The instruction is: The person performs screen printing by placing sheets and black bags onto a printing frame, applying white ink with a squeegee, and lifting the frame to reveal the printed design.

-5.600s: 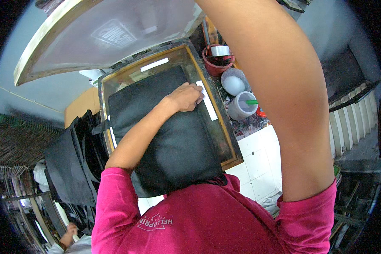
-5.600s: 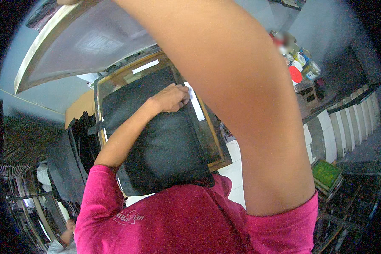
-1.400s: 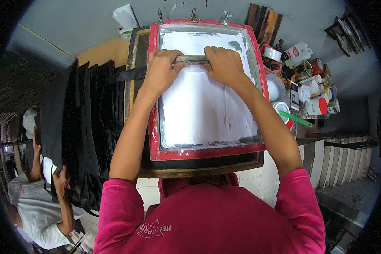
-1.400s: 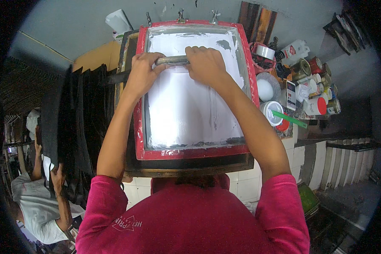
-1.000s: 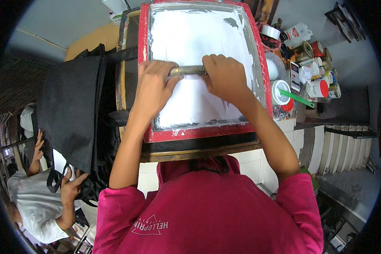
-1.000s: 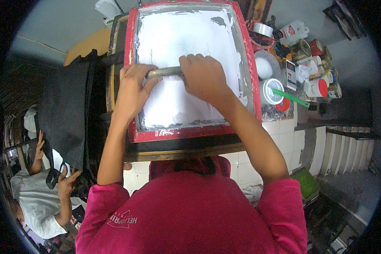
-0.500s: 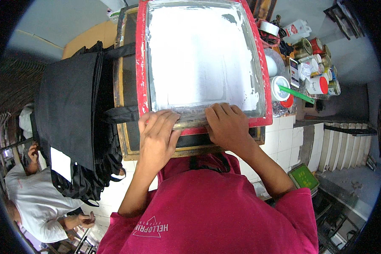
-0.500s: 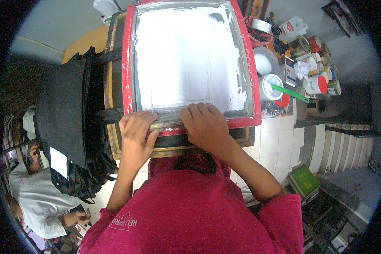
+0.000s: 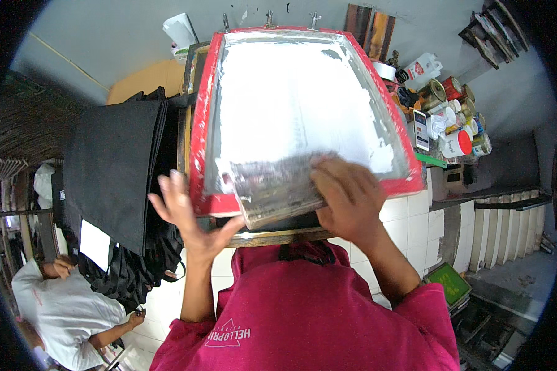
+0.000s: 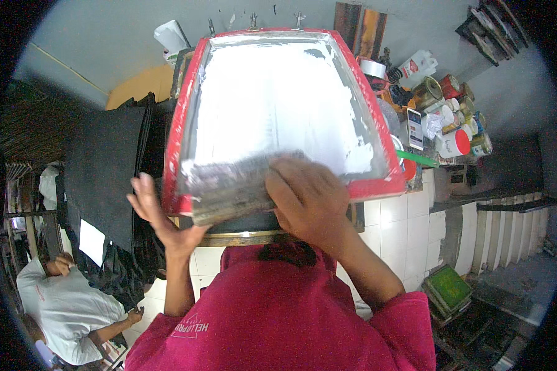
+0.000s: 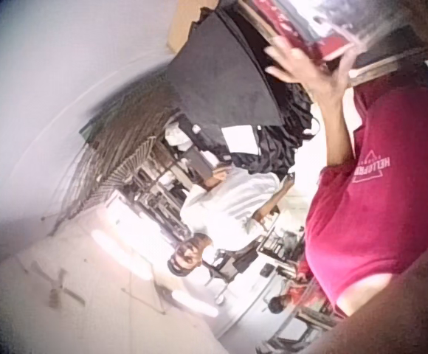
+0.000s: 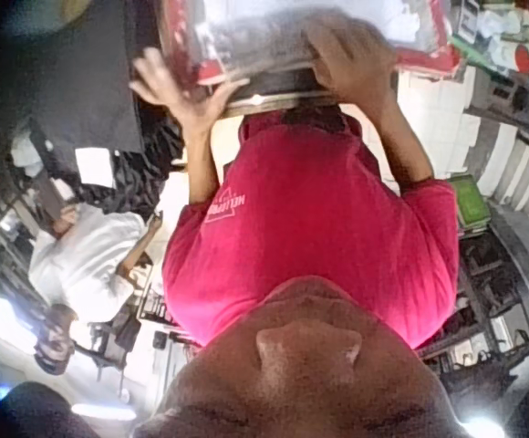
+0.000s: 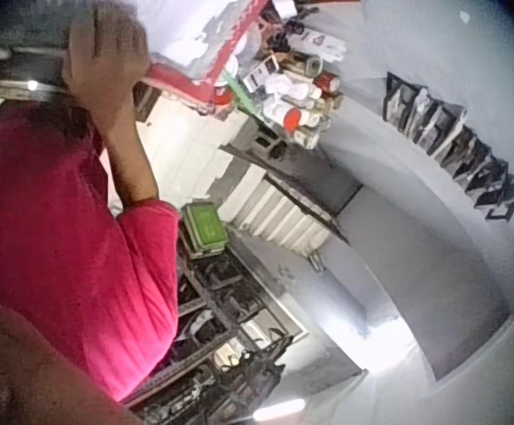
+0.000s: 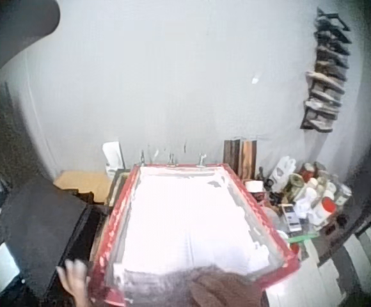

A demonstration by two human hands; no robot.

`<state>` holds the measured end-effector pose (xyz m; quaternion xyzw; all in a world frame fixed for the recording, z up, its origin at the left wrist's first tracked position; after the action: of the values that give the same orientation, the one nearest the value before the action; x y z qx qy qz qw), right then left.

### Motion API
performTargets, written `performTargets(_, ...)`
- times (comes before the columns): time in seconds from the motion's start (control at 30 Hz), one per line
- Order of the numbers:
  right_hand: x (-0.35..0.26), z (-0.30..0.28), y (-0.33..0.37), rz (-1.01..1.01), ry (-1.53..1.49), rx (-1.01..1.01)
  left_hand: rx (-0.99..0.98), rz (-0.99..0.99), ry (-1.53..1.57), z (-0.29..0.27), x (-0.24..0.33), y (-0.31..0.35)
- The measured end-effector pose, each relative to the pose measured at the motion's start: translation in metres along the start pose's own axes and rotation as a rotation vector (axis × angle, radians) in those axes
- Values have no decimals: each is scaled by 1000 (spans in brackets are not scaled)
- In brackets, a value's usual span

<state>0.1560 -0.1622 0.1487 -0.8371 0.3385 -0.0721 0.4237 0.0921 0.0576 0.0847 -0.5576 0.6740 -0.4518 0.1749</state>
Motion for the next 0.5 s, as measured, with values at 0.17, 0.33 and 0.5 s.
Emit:
performTargets(0.17, 11, -44, -101, -175, 162, 238, 299, -222, 186, -28, 5, -100)
performTargets(0.33, 40, -55, -199, -80, 175, 185, -498, -532, -156, 68, -67, -25)
performTargets(0.5, 73, -73, -267, -105, 294, 261, -792, -491, -476, 102, -63, 19)
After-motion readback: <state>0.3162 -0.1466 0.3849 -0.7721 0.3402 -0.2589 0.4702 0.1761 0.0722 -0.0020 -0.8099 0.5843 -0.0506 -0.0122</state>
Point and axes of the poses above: each hand's wrist, its own y-axis away from the middle knuckle, its own z-axis out of the palm, x = y × z, the point moved 10 cm from there along -y, towards the middle knuckle, and after that the axes turned 10 degrees about x, right-handed, at the moved point
